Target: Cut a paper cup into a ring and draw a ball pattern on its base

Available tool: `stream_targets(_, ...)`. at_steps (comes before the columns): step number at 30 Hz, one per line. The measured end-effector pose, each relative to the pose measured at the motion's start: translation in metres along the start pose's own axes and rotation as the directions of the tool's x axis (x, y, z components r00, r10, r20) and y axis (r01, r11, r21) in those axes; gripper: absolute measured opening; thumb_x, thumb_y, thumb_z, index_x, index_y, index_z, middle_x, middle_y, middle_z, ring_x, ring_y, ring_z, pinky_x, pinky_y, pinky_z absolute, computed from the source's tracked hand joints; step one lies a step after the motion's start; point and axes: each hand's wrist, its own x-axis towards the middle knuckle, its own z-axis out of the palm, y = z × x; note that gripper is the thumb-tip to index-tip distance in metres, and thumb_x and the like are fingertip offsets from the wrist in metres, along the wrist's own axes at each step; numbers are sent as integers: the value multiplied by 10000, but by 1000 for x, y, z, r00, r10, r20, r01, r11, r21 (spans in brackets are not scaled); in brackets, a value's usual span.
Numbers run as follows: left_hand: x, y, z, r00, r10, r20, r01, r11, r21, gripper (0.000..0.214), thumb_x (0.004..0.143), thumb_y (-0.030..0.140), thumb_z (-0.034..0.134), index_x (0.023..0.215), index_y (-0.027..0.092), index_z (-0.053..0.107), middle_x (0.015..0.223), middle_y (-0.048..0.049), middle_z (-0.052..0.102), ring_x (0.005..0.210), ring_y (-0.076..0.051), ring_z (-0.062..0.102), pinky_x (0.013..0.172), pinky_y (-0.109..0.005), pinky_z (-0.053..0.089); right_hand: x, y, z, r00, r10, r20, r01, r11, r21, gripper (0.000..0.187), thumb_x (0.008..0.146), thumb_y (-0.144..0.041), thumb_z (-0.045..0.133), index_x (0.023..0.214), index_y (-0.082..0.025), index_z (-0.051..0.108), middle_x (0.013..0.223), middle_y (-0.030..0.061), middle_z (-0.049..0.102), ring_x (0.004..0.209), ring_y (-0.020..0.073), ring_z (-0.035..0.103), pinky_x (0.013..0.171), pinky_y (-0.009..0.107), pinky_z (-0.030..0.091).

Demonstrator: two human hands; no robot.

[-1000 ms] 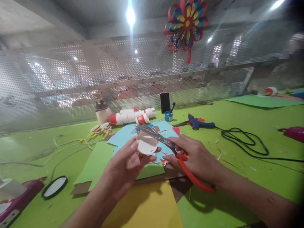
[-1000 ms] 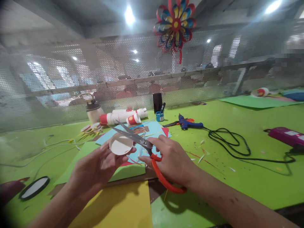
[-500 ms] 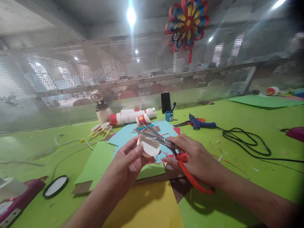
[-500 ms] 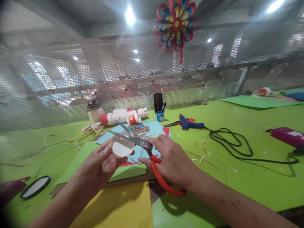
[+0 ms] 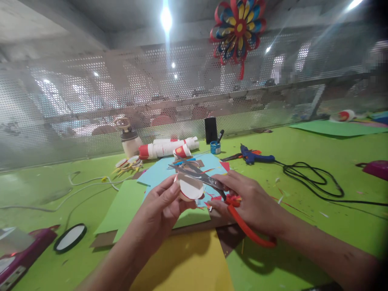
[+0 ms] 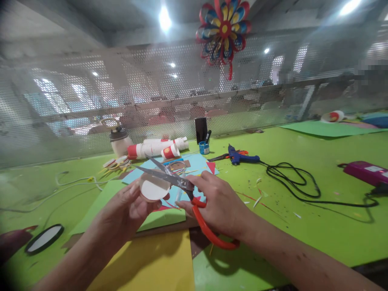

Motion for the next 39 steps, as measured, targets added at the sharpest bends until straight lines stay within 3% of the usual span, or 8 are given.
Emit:
stream_targets(9, -1, 4, 0, 1000, -8, -20, 7, 998, -66, 202, 837, 303, 669, 946, 145, 732, 859, -52, 685, 742, -136, 638, 625, -192, 533, -1, 0, 0, 999, -46, -27, 45, 998, -47, 372, 851, -406, 629, 1123, -152, 634, 852, 80, 607, 741, 211, 559, 695, 377, 483)
stream_targets(19, -1, 1, 1, 998, -69, -11, 67, 991, -117, 177, 807, 279, 701, 869, 118, 740, 734, -40, 660, 608, -92, 584, 562, -169, 505, 0, 0, 2, 999, -49, 0, 49, 999, -14, 470, 849, -419, 636, 1220, -135, 585, 1031, 142, 611, 920, 266, 589, 820, 444, 499)
stream_targets(39, -3, 5, 3, 995, -83, -53, 75, 987, -142, 223, 823, 340, 680, 900, 137, 732, 759, -57, 697, 648, -141, 648, 546, -184, 513, 1, -4, -1, 999, -40, 18, 40, 999, -17, 408, 855, -407, 625, 1158, -134, 633, 892, 93, 625, 782, 221, 579, 727, 382, 476)
